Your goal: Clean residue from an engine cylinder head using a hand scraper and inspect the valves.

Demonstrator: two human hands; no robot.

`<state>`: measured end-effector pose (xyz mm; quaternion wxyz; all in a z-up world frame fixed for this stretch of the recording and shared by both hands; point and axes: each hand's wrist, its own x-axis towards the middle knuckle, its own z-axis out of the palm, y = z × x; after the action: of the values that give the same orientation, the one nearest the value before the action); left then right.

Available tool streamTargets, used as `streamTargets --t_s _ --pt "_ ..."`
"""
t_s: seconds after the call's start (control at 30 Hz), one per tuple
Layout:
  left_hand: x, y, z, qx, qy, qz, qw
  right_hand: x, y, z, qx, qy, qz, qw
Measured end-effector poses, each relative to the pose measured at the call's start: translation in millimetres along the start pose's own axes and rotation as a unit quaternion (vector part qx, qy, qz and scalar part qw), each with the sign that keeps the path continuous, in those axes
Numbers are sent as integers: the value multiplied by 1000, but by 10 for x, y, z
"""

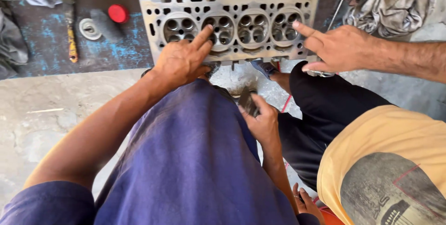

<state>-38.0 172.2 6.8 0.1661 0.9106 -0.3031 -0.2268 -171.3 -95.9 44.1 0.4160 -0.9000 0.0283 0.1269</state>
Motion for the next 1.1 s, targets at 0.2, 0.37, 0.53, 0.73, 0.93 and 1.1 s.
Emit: streamTargets --t_s 0.2,0.37,0.53,0.73,0.93,1.1 --pt "-134 -15 138 7 60 28 998 172 -190 87 55 -2 10 998" --pt "-112 -37 148 -17 53 15 998 523 -428 181 152 19 7 988" --pt "-78 -37 163 -38 30 0 999 731 -130 417 261 -5 65 963" --pt "-37 17 117 -32 1 3 999 886 -191 438 173 -16 61 983" --pt "135 45 60 -5 -10 19 1000 912 -470 424 118 8 66 991" --pt "276 60 -81 -52 -20 52 997 876 -419 478 129 21 78 988"
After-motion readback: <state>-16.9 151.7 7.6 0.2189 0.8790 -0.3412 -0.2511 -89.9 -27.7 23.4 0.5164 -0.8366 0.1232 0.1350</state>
